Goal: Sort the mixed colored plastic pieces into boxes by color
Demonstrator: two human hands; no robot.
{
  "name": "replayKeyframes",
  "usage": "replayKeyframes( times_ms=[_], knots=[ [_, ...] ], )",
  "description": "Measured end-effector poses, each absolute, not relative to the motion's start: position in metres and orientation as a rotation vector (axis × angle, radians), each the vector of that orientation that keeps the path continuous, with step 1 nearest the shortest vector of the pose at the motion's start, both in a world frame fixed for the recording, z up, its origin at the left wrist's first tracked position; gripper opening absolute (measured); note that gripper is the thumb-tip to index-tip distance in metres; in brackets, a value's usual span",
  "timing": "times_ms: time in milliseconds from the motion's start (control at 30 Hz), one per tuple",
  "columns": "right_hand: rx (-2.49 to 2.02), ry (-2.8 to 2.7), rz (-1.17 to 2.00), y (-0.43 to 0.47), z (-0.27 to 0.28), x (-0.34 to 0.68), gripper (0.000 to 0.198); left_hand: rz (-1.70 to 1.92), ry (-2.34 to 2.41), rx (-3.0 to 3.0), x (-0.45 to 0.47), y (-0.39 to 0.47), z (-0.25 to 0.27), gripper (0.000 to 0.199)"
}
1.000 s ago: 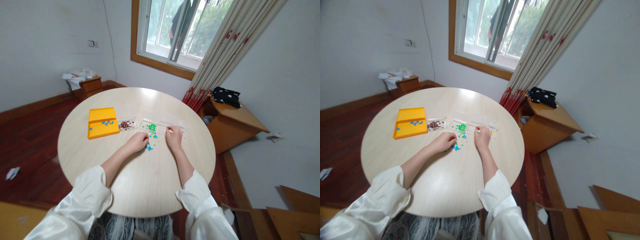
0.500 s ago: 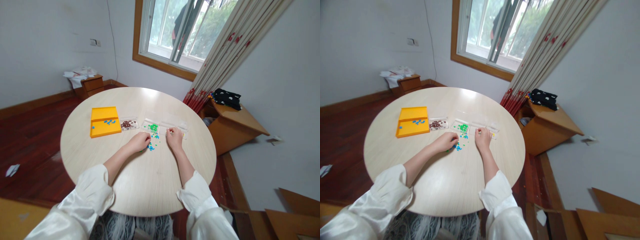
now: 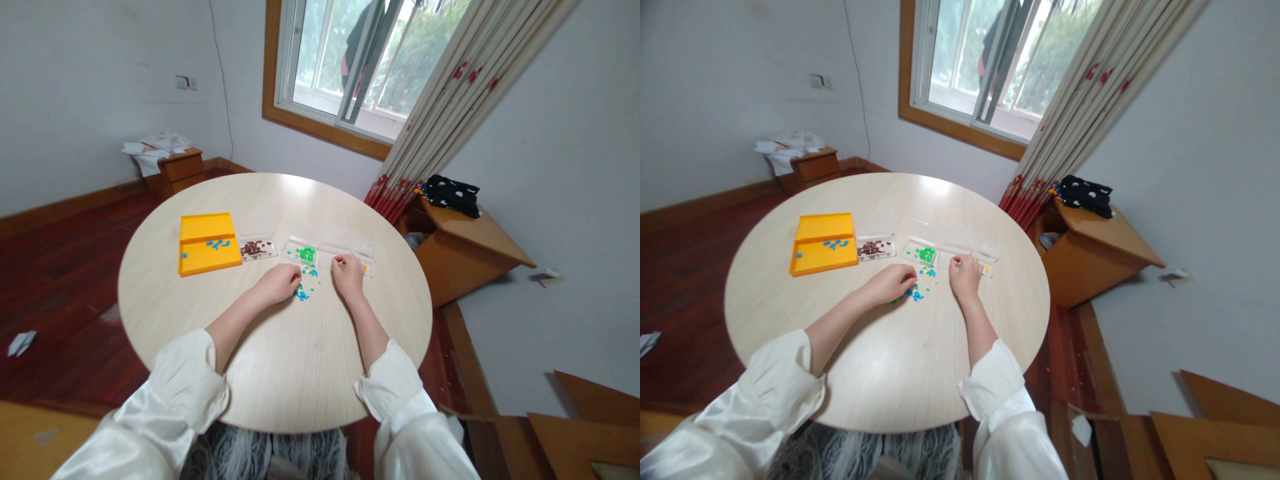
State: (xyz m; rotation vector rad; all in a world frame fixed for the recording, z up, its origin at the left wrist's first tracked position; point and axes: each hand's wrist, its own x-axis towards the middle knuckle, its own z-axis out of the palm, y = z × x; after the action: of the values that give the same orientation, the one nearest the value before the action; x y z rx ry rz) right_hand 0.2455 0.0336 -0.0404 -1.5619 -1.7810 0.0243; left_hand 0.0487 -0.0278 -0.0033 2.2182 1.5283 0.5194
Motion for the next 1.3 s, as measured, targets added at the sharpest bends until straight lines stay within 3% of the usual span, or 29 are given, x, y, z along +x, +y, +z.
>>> replayKeyframes(
  times_ms=[1300],
  knots=[
    [-1.563,-1.761,0.104,0.0328,-0.0387,0.2410,0.019,0.549,1.543,2.210,0.0480,-0.0285,-0.0008,0.026]
  ],
)
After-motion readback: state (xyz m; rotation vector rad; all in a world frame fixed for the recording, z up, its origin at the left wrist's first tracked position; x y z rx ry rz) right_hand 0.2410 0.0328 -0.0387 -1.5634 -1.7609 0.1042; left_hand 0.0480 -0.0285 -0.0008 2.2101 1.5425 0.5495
